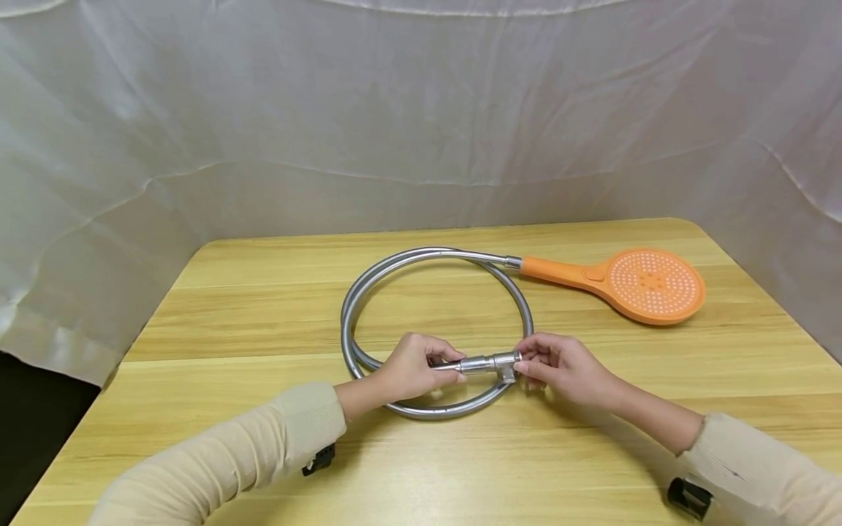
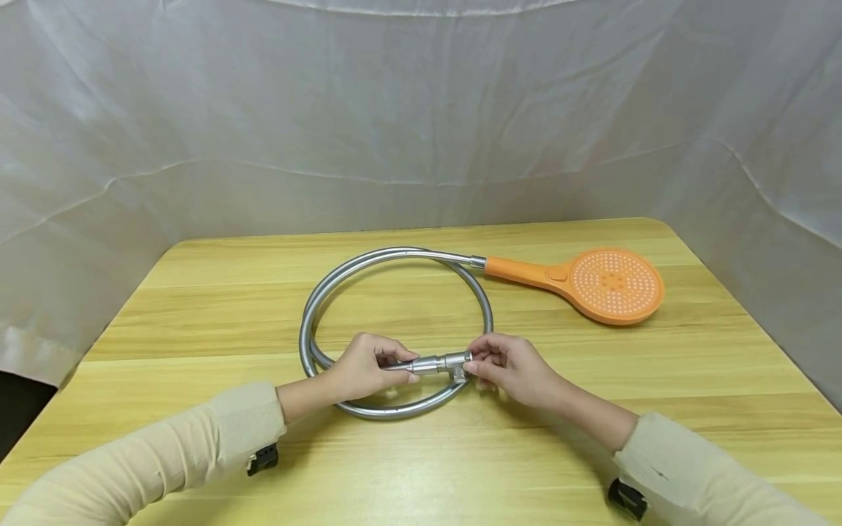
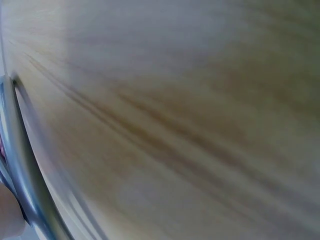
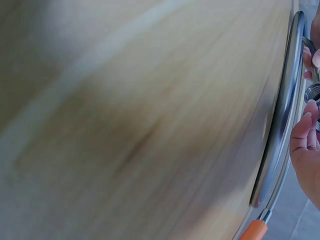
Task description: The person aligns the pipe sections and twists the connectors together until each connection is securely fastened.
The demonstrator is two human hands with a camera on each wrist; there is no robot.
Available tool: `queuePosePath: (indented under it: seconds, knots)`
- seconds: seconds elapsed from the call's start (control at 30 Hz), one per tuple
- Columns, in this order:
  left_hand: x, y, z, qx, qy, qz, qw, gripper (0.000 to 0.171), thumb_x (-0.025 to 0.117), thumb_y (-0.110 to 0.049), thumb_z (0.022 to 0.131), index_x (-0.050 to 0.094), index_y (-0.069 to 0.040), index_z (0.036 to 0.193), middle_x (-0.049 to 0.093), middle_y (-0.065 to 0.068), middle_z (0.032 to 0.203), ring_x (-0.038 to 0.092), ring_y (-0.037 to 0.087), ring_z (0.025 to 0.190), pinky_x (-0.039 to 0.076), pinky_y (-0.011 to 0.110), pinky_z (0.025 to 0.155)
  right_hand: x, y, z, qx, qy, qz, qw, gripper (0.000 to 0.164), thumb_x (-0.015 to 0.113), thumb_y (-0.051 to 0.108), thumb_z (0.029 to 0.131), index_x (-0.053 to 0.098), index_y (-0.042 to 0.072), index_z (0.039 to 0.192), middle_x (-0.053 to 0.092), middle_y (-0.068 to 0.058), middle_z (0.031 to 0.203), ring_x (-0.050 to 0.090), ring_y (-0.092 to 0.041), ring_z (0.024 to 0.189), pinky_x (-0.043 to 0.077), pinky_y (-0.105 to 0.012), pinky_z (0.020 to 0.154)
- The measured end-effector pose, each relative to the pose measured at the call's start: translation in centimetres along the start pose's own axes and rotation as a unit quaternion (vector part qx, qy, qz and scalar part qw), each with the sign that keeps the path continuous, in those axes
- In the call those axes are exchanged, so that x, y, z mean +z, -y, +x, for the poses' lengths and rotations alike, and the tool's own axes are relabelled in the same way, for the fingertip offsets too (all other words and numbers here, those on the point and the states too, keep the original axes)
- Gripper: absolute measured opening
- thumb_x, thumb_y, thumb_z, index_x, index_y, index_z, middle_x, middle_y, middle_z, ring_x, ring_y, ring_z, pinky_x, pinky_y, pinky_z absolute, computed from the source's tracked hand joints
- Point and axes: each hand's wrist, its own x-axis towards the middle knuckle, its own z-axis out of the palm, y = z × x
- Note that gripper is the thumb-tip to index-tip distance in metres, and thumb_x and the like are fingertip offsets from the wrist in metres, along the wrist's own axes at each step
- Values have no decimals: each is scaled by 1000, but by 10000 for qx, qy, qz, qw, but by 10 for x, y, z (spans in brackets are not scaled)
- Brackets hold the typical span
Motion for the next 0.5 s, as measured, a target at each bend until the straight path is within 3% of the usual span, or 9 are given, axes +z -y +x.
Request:
queuePosePath:
  seconds: [0.27,0.5]
  knots:
    - [0,0,0,17,23,-6,10000,20,76,-9,75,72,-1,93,73,11,83,51,-2,53,47,17,47,1,-3,2,-205,104,-46,9997,19,55,5,91,56,-11,99,61,-20,80,58,-6,63,53,-26,56]
    - [0,-2,-1,-73,-18,-28,10000,21,76,-10,75,72,-2,94,73,11,84,53,-2,55,49,18,50,2,0,2,200,53,-99,9997,23,52,13,94,57,-9,98,59,-13,74,58,-8,61,52,-25,55]
